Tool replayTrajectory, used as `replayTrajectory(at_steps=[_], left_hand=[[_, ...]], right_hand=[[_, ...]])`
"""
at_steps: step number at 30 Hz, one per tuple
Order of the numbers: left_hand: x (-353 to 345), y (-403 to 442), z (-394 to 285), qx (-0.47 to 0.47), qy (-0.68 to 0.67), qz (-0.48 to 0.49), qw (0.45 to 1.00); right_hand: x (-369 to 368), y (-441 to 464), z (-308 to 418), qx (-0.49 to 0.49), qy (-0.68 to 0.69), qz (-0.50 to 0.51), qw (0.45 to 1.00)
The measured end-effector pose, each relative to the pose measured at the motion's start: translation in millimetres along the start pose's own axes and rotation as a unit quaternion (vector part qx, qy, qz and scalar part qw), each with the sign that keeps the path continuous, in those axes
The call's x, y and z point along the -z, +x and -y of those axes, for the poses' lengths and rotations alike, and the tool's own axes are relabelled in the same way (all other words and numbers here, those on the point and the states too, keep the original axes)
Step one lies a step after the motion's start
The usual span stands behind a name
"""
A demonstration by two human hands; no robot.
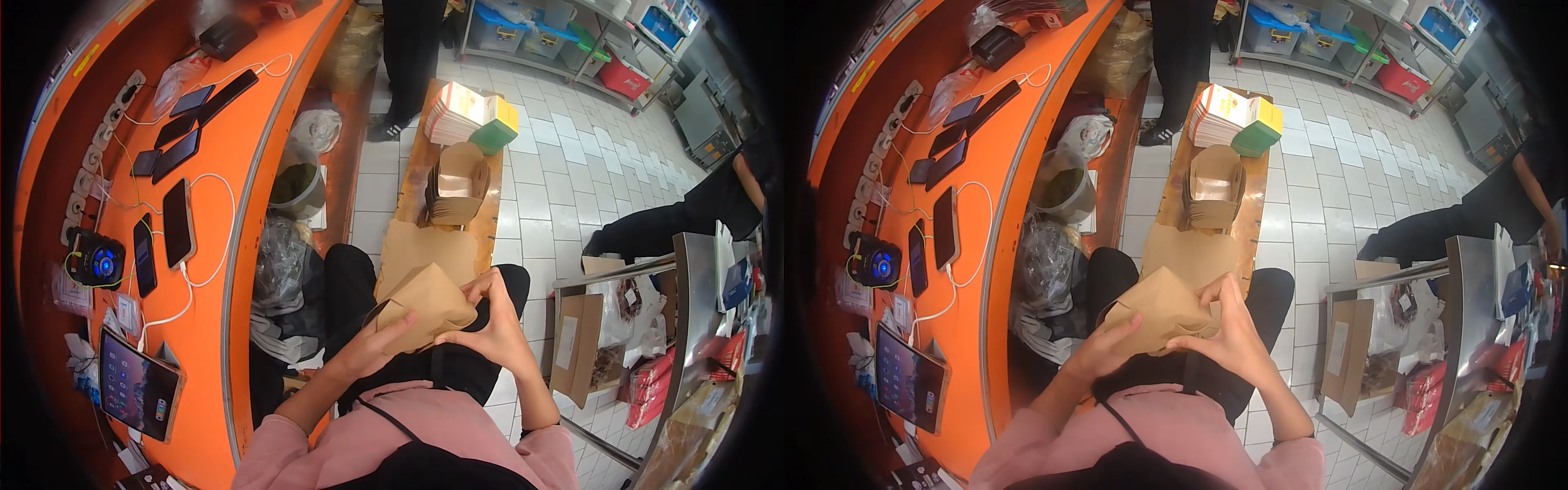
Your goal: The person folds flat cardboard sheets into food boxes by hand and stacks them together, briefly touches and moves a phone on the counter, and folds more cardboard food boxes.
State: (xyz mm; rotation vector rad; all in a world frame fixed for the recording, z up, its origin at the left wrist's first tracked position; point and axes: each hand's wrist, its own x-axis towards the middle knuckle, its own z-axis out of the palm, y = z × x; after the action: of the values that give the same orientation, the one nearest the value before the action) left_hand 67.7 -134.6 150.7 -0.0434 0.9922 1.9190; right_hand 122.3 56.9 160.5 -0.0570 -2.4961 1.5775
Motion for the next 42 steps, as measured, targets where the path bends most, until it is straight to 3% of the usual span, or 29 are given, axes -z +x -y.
replayTrajectory(at_steps=[3,7,10,12,16,19,22,24,28,30,31,32,33,34,35,37,38,40,41,42], left_hand=[[18,4,3,0.075,-0.017,0.051,0.996],[20,5,3,0.127,-0.003,0.047,0.991],[19,6,5,0.135,-0.050,0.077,0.987],[22,10,12,0.118,-0.098,0.104,0.983],[27,21,15,0.132,-0.171,0.149,0.965],[19,21,10,0.137,-0.060,0.074,0.986],[18,20,9,0.130,-0.074,0.081,0.985],[19,20,9,0.128,-0.075,0.083,0.985],[24,22,14,0.119,-0.097,0.093,0.984],[15,24,17,0.093,-0.264,0.217,0.935],[9,22,13,0.092,-0.263,0.217,0.935],[-2,16,4,0.004,0.080,0.215,0.973],[-9,15,0,-0.086,0.413,0.185,0.888],[-12,16,8,-0.195,0.596,0.106,0.772],[-12,18,12,-0.195,0.596,0.103,0.772],[-6,23,19,-0.083,0.640,0.034,0.763],[-3,22,20,-0.144,0.617,0.019,0.773],[0,21,14,-0.159,0.597,0.032,0.786],[-2,20,8,-0.174,0.577,0.043,0.797],[-6,19,3,-0.160,0.617,0.037,0.770]], right_hand=[[1,1,-11,-0.020,0.031,0.052,0.998],[9,4,-6,-0.044,-0.001,0.124,0.991],[10,2,-5,0.012,0.031,0.161,0.986],[11,1,-3,-0.081,0.083,0.200,0.973],[14,0,-3,-0.074,0.043,0.178,0.980],[20,0,-5,-0.071,0.047,0.175,0.981],[21,1,-6,-0.055,0.069,0.193,0.977],[14,-3,-5,-0.112,0.179,0.202,0.956],[8,-7,-19,-0.114,0.170,0.170,0.964],[8,-9,-33,-0.203,0.250,0.080,0.943],[6,-8,-40,-0.202,0.251,0.080,0.943],[4,-7,-46,-0.212,0.304,0.025,0.928],[3,-6,-51,-0.221,0.356,-0.030,0.907],[2,-4,-53,-0.228,0.364,-0.027,0.903],[2,-3,-53,-0.228,0.364,-0.025,0.903],[1,-2,-55,-0.261,0.376,-0.039,0.888],[6,0,-52,-0.260,0.377,-0.040,0.888],[18,0,-43,-0.226,0.404,0.062,0.884],[18,0,-44,-0.227,0.404,0.060,0.884],[18,1,-46,-0.219,0.352,0.077,0.907]])
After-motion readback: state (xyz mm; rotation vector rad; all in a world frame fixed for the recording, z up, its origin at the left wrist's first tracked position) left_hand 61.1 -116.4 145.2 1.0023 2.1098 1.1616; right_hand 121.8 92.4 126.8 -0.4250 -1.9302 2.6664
